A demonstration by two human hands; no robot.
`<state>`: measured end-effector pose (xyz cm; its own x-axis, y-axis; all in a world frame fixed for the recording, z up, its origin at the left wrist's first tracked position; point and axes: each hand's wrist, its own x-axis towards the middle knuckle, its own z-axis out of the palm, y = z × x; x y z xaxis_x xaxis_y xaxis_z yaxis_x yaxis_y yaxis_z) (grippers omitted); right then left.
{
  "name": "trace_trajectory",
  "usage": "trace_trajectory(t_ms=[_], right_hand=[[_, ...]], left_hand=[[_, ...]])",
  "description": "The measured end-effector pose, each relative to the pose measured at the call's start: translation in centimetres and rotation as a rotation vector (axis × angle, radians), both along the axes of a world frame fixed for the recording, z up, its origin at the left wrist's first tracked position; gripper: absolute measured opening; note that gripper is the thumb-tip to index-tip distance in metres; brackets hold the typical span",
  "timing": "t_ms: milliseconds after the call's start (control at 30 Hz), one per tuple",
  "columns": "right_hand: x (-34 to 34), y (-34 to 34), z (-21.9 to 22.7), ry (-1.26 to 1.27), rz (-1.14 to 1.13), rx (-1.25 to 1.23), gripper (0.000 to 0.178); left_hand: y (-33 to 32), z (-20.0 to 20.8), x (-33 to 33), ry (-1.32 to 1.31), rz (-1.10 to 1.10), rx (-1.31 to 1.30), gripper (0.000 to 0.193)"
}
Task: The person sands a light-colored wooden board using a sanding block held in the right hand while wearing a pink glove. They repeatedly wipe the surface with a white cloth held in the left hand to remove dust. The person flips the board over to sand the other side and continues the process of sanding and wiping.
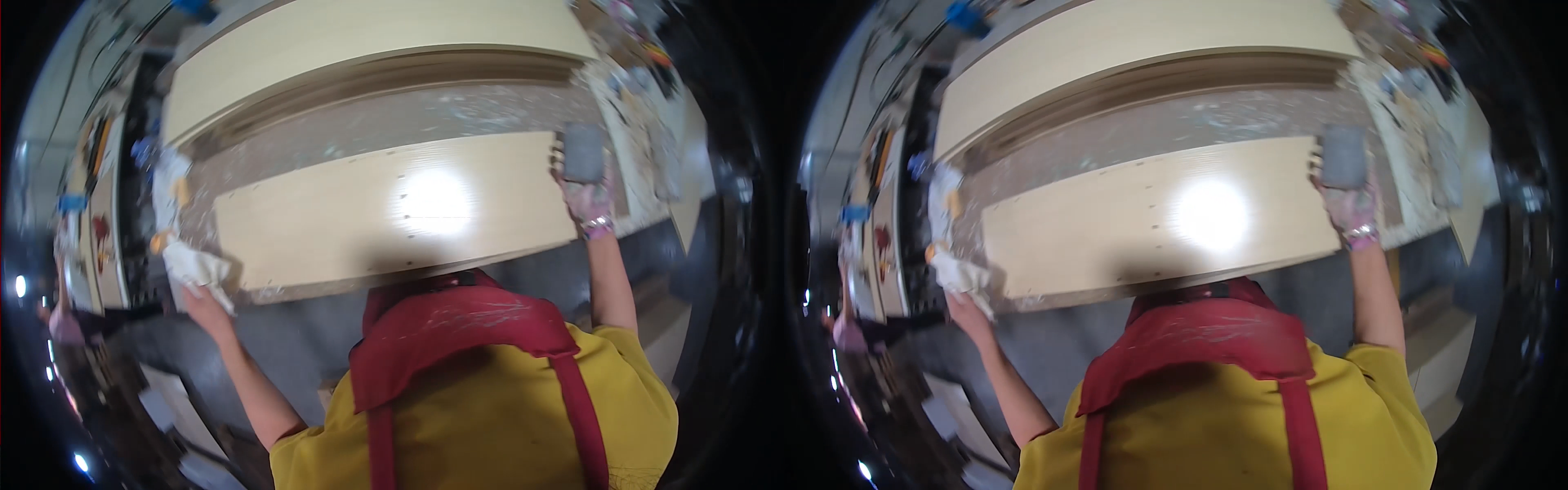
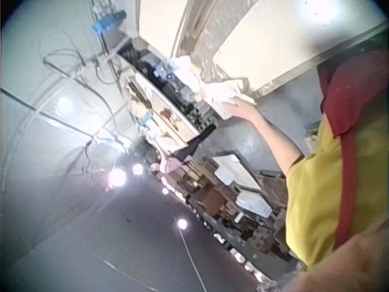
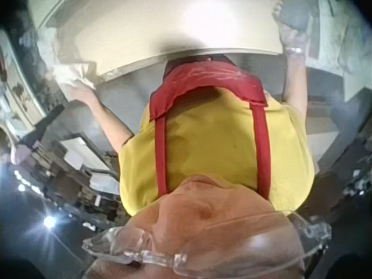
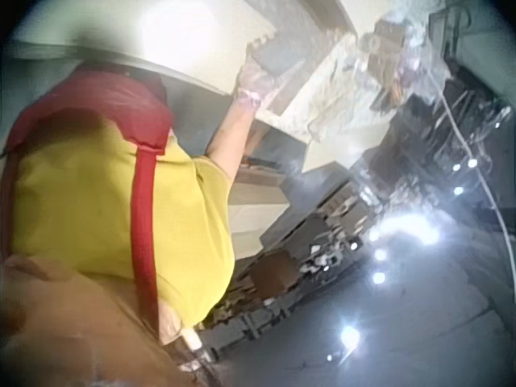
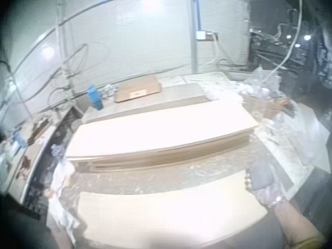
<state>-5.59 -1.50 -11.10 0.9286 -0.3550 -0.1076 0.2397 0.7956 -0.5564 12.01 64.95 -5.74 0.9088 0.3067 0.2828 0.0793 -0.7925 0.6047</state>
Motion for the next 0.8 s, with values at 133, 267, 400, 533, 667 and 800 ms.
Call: trace_trajectory(t_ms=[133, 267, 400, 533, 667, 800], right_hand=[[-4.8, -0.3, 2.4, 0.155, -0.186, 0.014, 0.063], [-13.4, -1.4, 4.5, 0.125, -0.473, -0.051, 0.06], [-21.5, -1.5, 6.1, 0.096, -0.721, -0.025, 0.058], [-26.4, -0.9, 3.3, 0.257, -0.887, -0.109, 0.056], [-31.0, -1.2, 2.5, 0.364, -1.016, -0.084, 0.053], [-31.3, -2.8, 3.6, 0.421, -1.063, -0.281, 0.051]], left_hand=[[-18.2, -5.9, -0.6, 0.052, -0.471, 0.623, 0.054], [-35.7, -5.5, -2.8, 0.018, -0.941, 0.531, 0.048], [-52.8, -5.9, -7.5, -0.163, -1.438, 0.447, 0.049], [-65.6, -6.5, -17.6, -0.278, -1.916, 0.415, 0.033], [-62.3, -2.4, -24.2, 0.007, -2.406, 0.118, 0.027], [-63.6, 0.1, -12.6, 0.418, -1.713, -0.242, 0.025]])
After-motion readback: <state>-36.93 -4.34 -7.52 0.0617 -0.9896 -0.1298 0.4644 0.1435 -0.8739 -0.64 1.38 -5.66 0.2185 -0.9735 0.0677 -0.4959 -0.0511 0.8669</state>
